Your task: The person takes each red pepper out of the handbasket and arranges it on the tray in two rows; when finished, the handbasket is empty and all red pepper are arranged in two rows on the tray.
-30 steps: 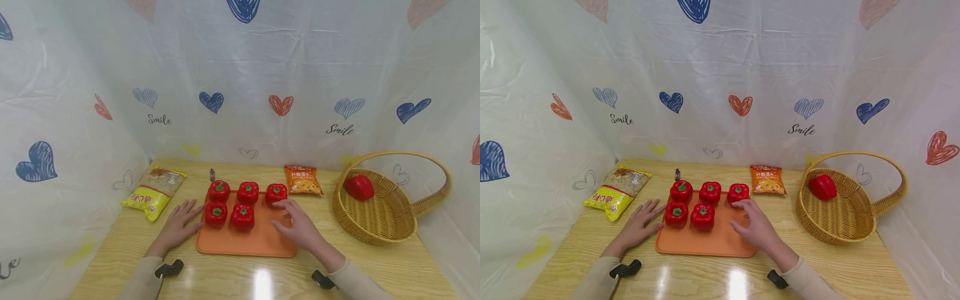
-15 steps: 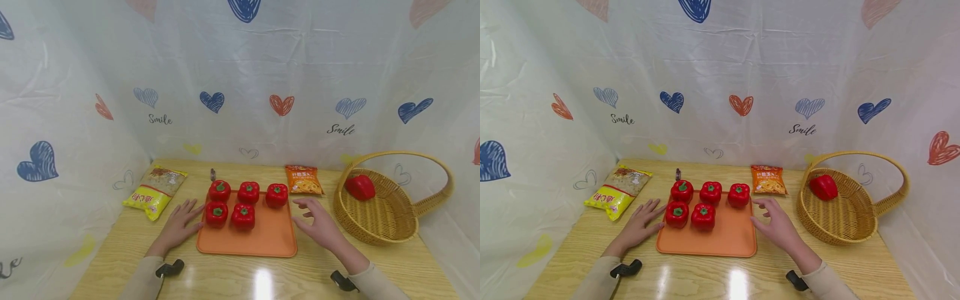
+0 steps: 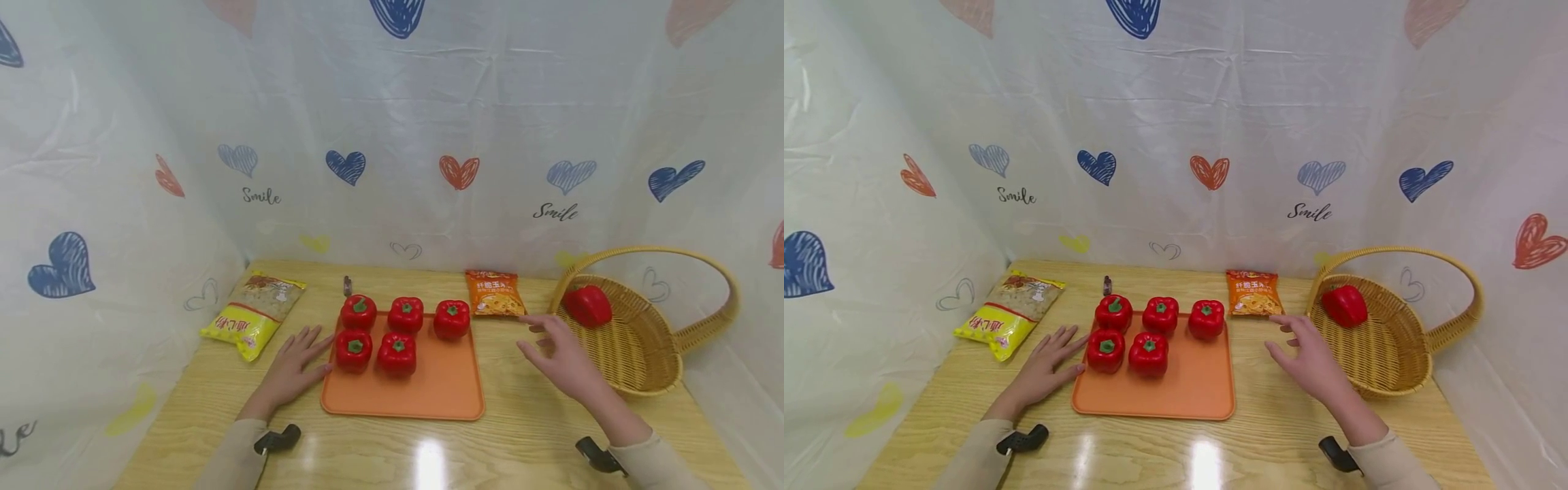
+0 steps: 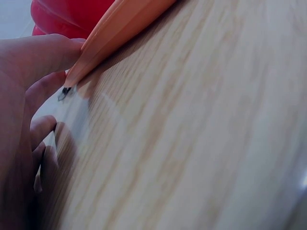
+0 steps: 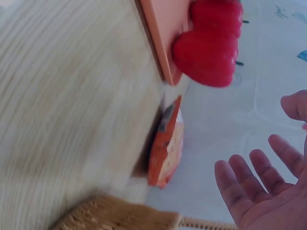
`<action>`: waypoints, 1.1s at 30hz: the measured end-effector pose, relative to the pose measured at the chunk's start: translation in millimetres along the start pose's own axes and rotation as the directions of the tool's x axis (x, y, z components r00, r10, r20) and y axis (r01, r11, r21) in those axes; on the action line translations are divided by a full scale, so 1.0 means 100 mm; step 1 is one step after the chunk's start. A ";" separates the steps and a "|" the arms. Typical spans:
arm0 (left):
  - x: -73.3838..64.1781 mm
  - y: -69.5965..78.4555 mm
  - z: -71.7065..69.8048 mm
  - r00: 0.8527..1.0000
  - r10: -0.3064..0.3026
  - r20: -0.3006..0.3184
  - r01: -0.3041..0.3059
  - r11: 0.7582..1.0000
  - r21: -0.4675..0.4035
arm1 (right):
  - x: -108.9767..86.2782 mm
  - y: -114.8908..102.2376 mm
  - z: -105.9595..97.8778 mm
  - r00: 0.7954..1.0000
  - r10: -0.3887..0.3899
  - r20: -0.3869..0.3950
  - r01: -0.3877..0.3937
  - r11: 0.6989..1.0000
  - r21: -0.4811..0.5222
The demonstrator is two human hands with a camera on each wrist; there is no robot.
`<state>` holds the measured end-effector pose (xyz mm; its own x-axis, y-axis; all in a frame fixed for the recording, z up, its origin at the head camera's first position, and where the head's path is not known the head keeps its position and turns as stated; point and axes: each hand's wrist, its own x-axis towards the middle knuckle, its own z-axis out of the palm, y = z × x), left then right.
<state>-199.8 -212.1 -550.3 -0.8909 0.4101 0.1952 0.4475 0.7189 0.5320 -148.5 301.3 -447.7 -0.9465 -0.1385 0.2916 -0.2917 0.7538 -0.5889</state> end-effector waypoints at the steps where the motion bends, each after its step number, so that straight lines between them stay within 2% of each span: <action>1: 0.00 0.00 0.00 1.000 0.001 -0.001 -0.001 1.000 0.000 | 0.00 0.01 -0.04 1.000 -0.003 -0.013 0.003 1.000 -0.014; 4: 0.00 0.00 0.00 1.000 0.003 -0.002 -0.003 1.000 0.001 | 0.00 0.04 -0.17 0.999 0.009 -0.035 -0.010 0.999 -0.046; 12: -0.01 0.02 -0.01 1.000 0.001 0.001 -0.001 1.000 -0.001 | 0.00 0.16 -0.52 0.996 0.089 -0.012 -0.090 0.991 -0.099; 23: -0.01 0.03 -0.02 1.000 -0.007 0.007 0.007 1.000 -0.001 | 0.13 0.45 -0.76 0.988 0.153 0.013 -0.149 0.978 -0.147; 29: -0.01 0.02 -0.02 1.000 -0.004 0.006 0.004 1.000 -0.004 | 0.23 0.56 -0.87 0.969 0.240 0.053 -0.228 0.959 -0.166; 33: -0.01 0.01 0.00 1.000 0.000 0.002 0.000 1.000 0.001 | 0.32 0.63 -0.93 0.963 0.259 0.070 -0.245 0.955 -0.168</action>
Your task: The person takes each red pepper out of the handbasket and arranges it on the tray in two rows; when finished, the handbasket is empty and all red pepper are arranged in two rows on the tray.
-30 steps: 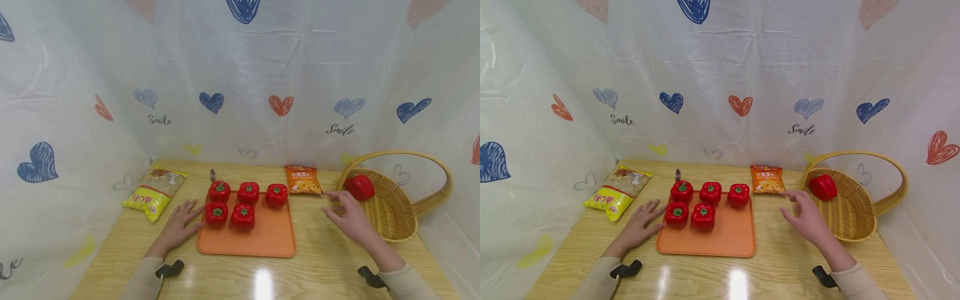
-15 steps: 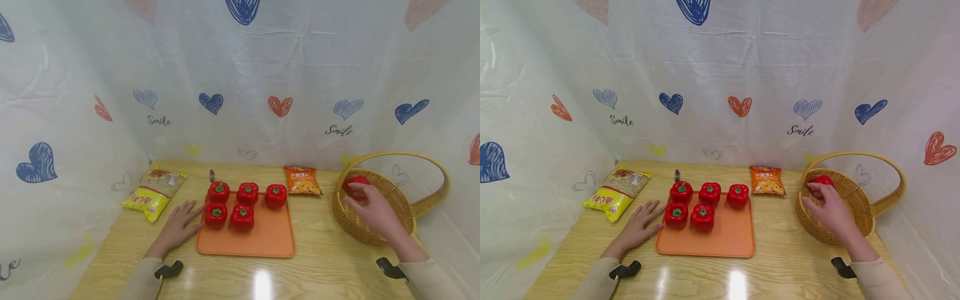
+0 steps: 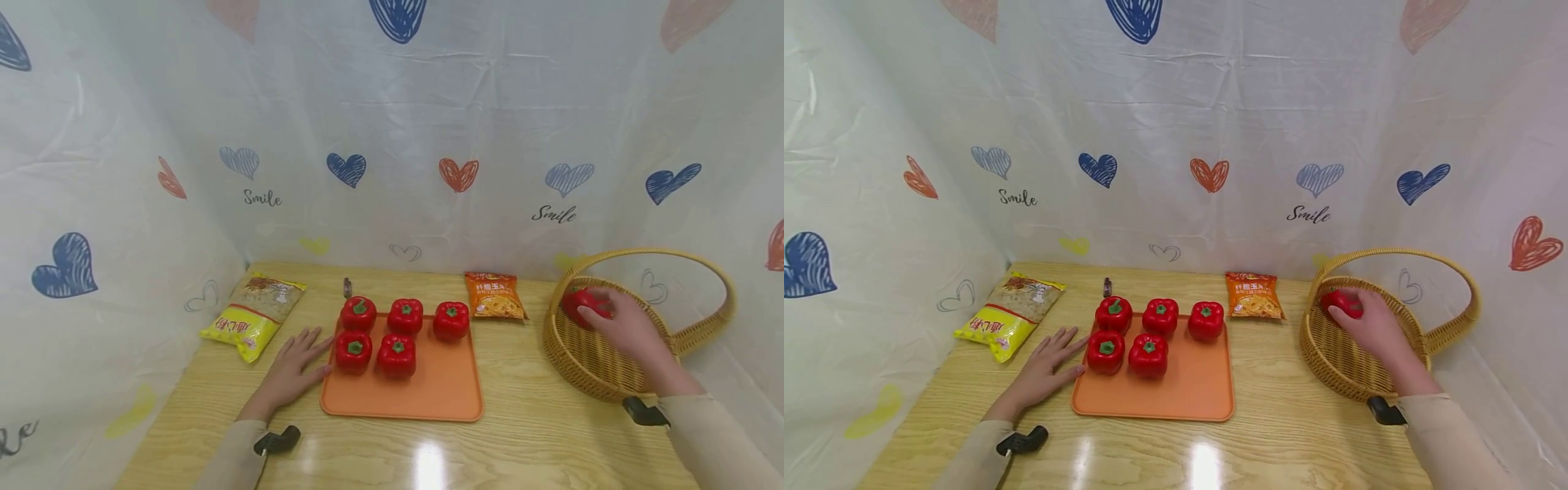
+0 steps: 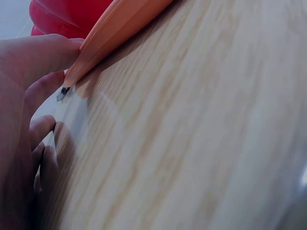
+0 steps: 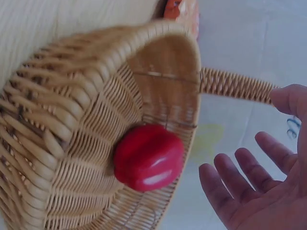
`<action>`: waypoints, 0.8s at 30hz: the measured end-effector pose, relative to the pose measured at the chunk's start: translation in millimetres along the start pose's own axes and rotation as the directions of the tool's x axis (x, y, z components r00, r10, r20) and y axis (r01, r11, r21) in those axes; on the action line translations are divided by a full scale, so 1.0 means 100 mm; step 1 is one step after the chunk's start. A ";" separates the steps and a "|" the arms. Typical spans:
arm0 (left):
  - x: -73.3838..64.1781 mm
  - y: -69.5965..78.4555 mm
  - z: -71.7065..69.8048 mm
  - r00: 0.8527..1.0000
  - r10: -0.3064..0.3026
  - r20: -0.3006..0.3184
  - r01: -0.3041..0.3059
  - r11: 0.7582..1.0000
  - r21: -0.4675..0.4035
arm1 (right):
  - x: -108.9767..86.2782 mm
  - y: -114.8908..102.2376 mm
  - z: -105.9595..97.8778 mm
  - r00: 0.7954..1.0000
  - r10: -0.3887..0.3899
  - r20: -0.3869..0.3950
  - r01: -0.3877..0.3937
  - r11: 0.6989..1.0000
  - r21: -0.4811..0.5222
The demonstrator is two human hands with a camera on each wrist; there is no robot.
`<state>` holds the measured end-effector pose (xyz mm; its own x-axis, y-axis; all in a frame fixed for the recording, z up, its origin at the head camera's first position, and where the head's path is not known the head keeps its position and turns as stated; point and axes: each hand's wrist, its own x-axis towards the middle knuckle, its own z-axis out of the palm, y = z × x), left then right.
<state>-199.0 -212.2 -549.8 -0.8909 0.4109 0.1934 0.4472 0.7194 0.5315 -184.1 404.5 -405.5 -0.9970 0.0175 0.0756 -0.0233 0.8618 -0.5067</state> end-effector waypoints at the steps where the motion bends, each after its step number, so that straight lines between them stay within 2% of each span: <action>1: 0.00 -0.01 0.00 1.000 0.001 0.000 -0.001 1.000 0.003 | 0.03 0.02 -0.01 1.000 0.002 0.005 -0.002 1.000 -0.001; 13: 0.00 -0.02 0.00 1.000 -0.002 -0.001 0.002 1.000 -0.004 | 0.28 0.22 -0.12 0.991 0.087 0.099 -0.092 0.995 0.050; 24: 0.00 -0.04 0.01 1.000 0.001 0.002 -0.001 1.000 0.003 | 0.44 0.27 -0.15 0.987 0.082 0.139 -0.087 0.996 0.026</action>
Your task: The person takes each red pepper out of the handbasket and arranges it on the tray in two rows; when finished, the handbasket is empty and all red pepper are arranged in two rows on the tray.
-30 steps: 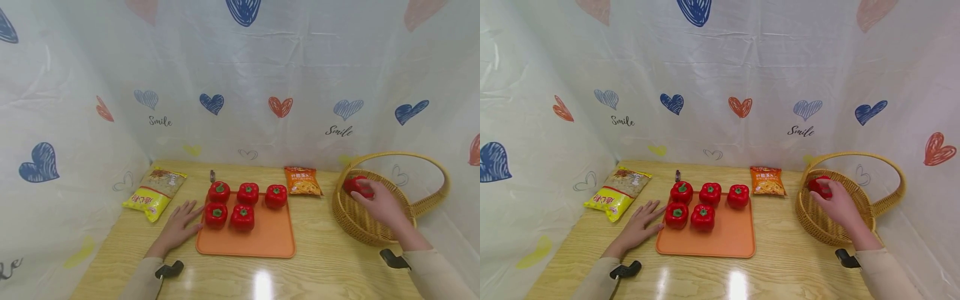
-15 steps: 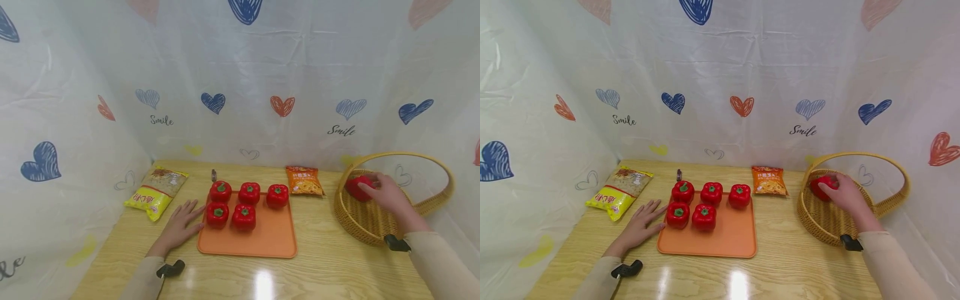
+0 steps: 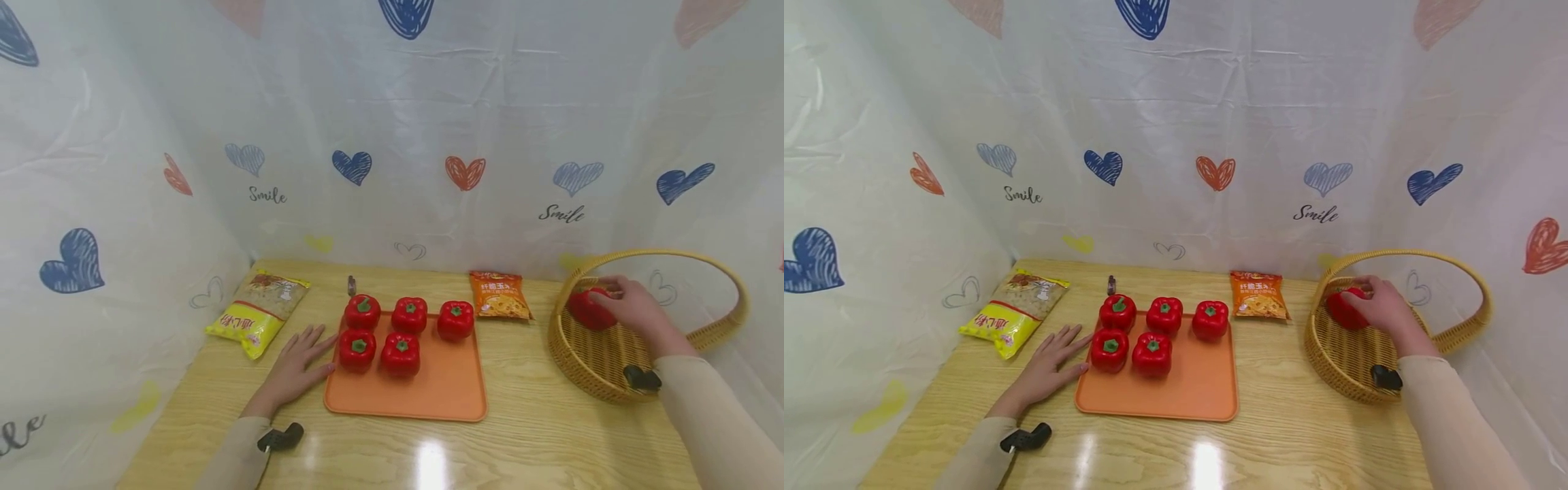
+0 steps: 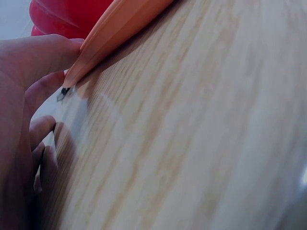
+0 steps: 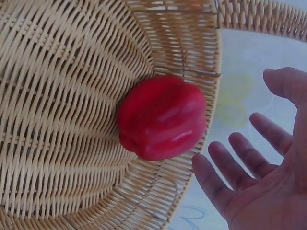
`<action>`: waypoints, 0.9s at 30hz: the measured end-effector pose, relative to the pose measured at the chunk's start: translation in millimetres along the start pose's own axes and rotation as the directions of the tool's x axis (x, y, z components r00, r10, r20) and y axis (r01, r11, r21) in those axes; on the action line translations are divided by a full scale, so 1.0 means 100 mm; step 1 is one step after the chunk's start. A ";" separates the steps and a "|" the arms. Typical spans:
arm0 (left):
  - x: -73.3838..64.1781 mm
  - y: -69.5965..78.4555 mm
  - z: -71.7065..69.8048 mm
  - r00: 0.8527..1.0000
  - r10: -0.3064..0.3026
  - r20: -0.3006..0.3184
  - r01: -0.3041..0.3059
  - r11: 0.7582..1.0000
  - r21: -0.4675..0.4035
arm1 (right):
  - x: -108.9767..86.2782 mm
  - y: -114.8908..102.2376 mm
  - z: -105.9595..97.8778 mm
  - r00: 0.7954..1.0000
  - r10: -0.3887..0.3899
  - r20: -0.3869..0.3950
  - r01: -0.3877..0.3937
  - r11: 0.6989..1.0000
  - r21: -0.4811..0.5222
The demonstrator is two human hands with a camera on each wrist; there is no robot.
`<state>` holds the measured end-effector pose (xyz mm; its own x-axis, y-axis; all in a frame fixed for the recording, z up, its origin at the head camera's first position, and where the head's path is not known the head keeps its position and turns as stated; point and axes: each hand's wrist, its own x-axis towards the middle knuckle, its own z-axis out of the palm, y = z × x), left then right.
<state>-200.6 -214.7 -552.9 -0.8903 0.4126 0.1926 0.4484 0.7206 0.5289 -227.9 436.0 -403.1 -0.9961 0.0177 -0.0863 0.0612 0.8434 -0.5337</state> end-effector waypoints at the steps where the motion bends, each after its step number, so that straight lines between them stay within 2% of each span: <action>1: 0.00 0.00 0.00 1.000 0.001 0.002 -0.001 1.000 0.002 | 0.01 0.00 0.00 1.000 -0.002 0.006 0.002 1.000 -0.005; 8: 0.01 0.01 -0.01 1.000 0.001 0.004 -0.001 1.000 0.004 | 0.17 0.15 0.06 0.997 -0.071 0.000 0.071 0.997 -0.019; 10: 0.01 0.02 -0.01 1.000 -0.001 0.002 0.001 1.000 0.004 | 0.25 0.26 0.11 0.997 -0.075 -0.011 0.075 0.997 -0.035; 16: 0.00 0.02 -0.01 1.000 -0.001 0.000 0.001 1.000 0.003 | 0.42 0.55 0.17 0.997 -0.061 0.044 0.063 0.997 -0.048; 23: 0.00 0.04 -0.02 1.000 -0.002 0.000 0.002 1.000 0.000 | 0.36 0.42 0.16 0.993 -0.044 0.107 0.048 0.998 -0.033; 27: 0.00 0.04 -0.03 1.000 -0.005 0.000 0.005 1.000 -0.001 | 0.34 0.37 0.20 0.995 -0.057 0.085 0.061 0.997 -0.043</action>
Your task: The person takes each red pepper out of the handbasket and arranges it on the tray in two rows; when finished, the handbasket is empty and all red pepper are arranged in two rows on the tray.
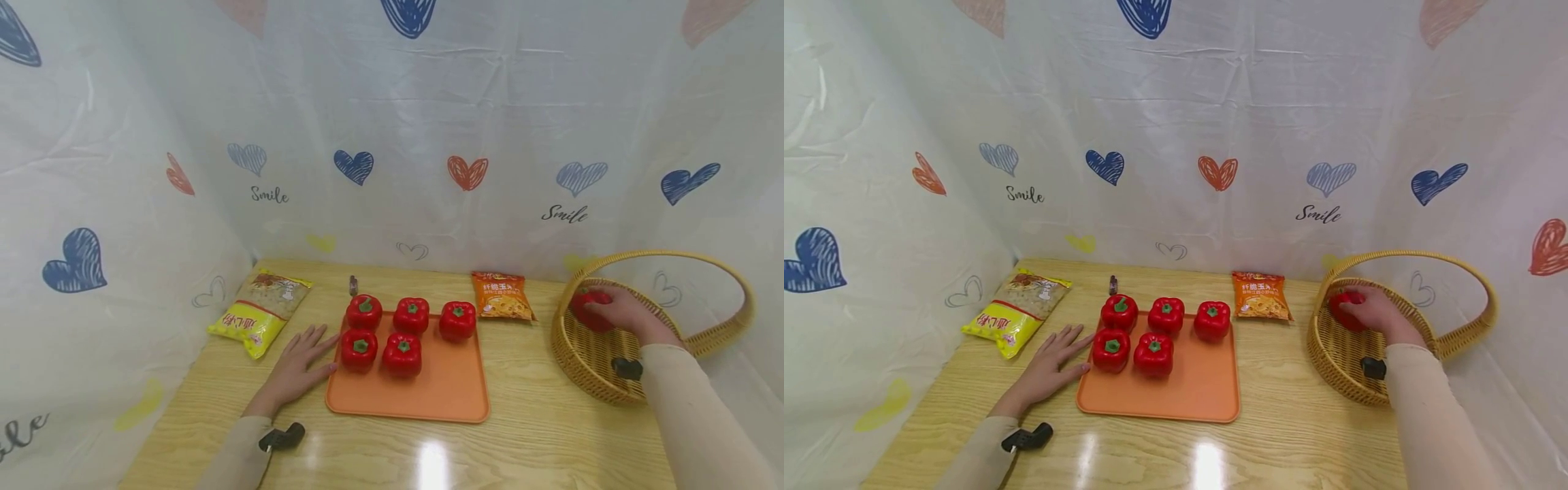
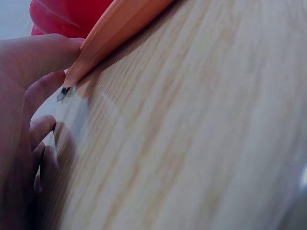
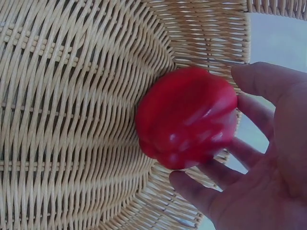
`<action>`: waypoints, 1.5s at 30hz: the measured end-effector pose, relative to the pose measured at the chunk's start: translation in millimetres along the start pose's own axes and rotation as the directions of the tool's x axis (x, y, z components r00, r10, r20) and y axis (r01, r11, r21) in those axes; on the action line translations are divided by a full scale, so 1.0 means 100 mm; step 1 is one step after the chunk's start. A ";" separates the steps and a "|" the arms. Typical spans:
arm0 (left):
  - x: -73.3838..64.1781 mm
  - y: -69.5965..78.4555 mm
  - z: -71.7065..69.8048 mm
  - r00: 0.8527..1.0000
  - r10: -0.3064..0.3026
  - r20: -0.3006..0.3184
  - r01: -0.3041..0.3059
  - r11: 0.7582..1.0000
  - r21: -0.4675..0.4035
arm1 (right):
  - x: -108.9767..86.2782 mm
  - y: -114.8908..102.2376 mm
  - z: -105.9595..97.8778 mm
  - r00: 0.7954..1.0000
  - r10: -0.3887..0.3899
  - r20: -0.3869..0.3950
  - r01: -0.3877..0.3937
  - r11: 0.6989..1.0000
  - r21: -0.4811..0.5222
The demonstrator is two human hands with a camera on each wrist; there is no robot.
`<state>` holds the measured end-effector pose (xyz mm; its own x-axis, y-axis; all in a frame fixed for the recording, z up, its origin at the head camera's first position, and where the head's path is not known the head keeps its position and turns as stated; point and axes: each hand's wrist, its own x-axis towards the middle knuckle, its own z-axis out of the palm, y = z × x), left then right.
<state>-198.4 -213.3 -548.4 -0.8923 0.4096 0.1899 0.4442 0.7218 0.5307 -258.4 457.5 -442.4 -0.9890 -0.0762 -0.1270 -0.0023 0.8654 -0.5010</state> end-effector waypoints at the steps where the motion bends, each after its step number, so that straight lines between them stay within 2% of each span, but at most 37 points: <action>1: 0.00 0.00 0.00 1.000 -0.001 0.001 0.001 1.000 0.000 | -0.04 -0.06 -0.01 1.000 0.000 -0.002 0.000 1.000 -0.006; 5: 0.00 0.00 0.00 1.000 -0.005 0.003 0.005 1.000 0.001 | -0.11 -0.14 -0.01 1.000 0.007 0.008 -0.007 1.000 0.001; 11: 0.00 0.00 0.00 1.000 -0.006 0.002 0.006 1.000 -0.002 | -0.10 -0.08 0.00 0.999 0.040 -0.002 -0.040 0.999 -0.015; 18: 0.00 0.00 0.00 1.000 -0.012 0.006 0.012 1.000 -0.003 | -0.13 -0.08 -0.01 1.000 -0.028 -0.009 0.027 0.996 -0.082; 24: 0.00 0.01 0.00 1.000 -0.023 0.012 0.023 1.000 -0.006 | -0.16 -0.11 -0.03 0.999 -0.054 -0.006 0.053 0.991 -0.120; 33: 0.01 -0.01 0.01 1.000 -0.015 0.007 0.015 1.000 0.001 | -0.20 -0.09 -0.04 0.999 -0.050 -0.006 0.049 0.993 -0.106; 41: 0.00 0.00 0.01 1.000 -0.012 0.005 0.012 1.000 0.000 | -0.24 -0.05 -0.05 1.000 0.005 0.026 -0.003 0.998 -0.068; 45: 0.01 -0.01 0.01 1.000 -0.010 0.006 0.010 1.000 -0.005 | -0.25 -0.03 -0.05 1.000 -0.009 0.012 0.010 0.997 -0.078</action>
<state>-199.1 -213.0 -549.4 -0.8963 0.4055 0.1796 0.4347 0.7231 0.5369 -234.3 459.7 -433.2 -0.9871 -0.0898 -0.1327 -0.0236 0.9006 -0.4341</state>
